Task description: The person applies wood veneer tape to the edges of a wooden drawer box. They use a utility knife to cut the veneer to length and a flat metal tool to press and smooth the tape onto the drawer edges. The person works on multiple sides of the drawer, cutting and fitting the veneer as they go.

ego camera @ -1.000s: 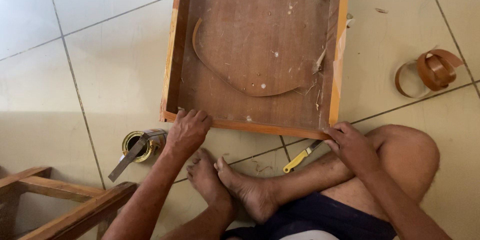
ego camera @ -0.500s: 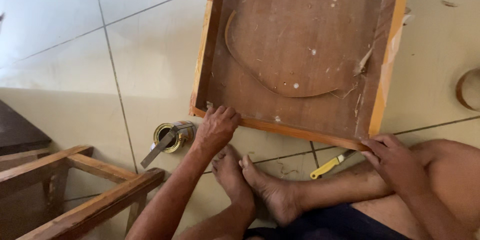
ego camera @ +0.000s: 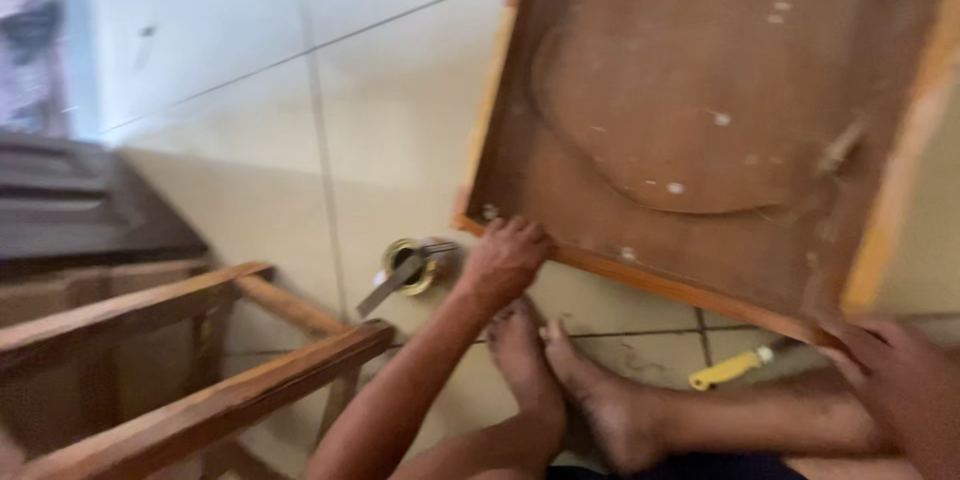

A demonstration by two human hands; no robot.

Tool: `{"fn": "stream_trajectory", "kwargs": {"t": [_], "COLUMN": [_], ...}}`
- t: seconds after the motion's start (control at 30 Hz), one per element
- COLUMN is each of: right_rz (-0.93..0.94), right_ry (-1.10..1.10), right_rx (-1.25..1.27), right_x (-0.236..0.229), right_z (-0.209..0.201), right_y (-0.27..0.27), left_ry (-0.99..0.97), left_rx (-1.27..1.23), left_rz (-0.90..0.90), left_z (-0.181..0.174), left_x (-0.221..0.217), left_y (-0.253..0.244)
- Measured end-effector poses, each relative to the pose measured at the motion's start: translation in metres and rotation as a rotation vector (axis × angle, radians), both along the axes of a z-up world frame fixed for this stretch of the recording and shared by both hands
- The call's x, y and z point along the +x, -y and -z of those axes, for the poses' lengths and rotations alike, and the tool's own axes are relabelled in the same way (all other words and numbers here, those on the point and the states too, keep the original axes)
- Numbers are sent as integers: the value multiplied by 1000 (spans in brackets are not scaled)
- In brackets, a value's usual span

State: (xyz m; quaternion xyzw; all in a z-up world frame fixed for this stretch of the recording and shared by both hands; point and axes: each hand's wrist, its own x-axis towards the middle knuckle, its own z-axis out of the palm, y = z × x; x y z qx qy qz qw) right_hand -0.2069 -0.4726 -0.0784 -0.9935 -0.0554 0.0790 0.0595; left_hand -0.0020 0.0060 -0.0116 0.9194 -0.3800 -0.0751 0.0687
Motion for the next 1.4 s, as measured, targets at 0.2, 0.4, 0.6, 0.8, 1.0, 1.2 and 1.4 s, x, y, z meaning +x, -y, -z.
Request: {"fn": "stream_trajectory", "kwargs": {"t": [0.2, 0.4, 0.6, 0.8, 1.0, 1.2, 1.4], "right_rz": [15, 151, 111, 125, 183, 136, 29], "right_ry": [160, 72, 87, 60, 25, 79, -227], "right_rx": [165, 335, 422, 331, 283, 278, 638], "right_x": [-9, -16, -8, -12, -17, -4, 17], "right_z": [83, 100, 104, 100, 93, 46, -17], "right_y": [27, 32, 35, 37, 38, -1, -157], "left_ry": [-6, 183, 66, 35, 20, 33, 97], "left_rx": [-25, -42, 117, 139, 163, 208, 148], "left_rz": [41, -12, -11, -65, -63, -67, -66], "left_z": [-3, -18, -29, -28, -20, -12, -5], "left_x": [5, 23, 27, 34, 34, 33, 31], "left_y": [-9, -60, -70, -64, -63, -64, -67]}}
